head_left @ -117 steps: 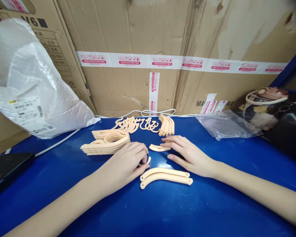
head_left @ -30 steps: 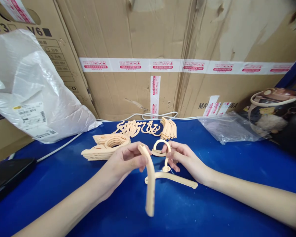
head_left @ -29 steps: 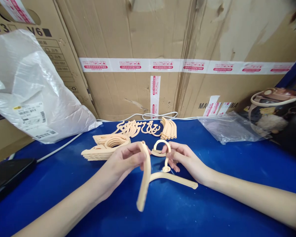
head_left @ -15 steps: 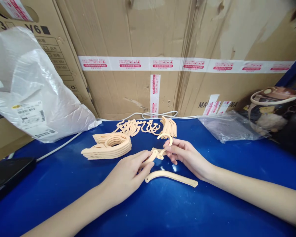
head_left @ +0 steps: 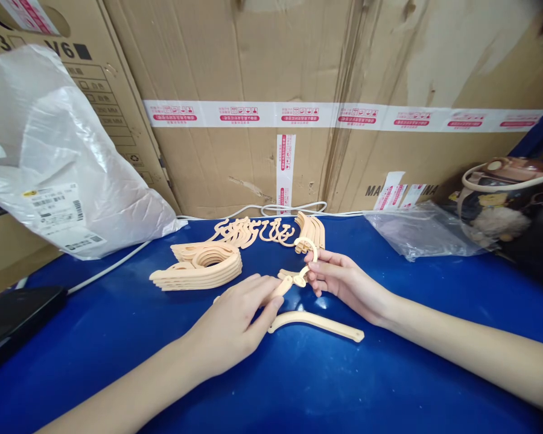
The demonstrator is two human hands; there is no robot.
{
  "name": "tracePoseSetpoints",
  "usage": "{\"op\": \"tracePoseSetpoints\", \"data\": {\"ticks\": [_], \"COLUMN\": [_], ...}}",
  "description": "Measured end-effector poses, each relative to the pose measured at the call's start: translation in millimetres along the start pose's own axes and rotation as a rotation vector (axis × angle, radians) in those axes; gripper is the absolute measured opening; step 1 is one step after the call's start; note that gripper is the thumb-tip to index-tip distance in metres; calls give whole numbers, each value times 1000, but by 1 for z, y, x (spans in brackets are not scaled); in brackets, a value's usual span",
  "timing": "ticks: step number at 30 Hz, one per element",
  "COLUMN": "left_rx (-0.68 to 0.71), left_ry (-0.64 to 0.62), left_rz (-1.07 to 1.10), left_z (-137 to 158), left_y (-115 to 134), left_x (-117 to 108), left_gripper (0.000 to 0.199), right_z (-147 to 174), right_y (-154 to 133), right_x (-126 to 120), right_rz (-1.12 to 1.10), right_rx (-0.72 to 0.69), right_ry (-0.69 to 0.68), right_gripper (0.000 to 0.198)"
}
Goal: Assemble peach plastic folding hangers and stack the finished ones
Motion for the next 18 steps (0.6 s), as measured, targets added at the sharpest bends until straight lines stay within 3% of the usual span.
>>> {"op": "tracePoseSetpoints", "data": {"ticks": [8, 18], "left_rx": [154, 366], "left_ry": [23, 117], "left_rz": [-56, -460], "left_z": [5, 9], "left_y": [15, 31], "left_x": [-2, 1], "left_gripper": [21, 25], "right_z": [0, 3], "right_y": [-1, 0], "right_x": [3, -4], "right_rz": [56, 88], "right_rx": [-10, 8], "right_ry": [-18, 73], "right_gripper": [15, 24]}}
Point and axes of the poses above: each hand's wrist, its own z-axis away from the middle knuckle, its own x-axis out of the palm, y = z × x, the point moved 10 cm from there along -z, towards the middle knuckle, and after that the axes turned 2 degrees about z, right-handed, at the moved point
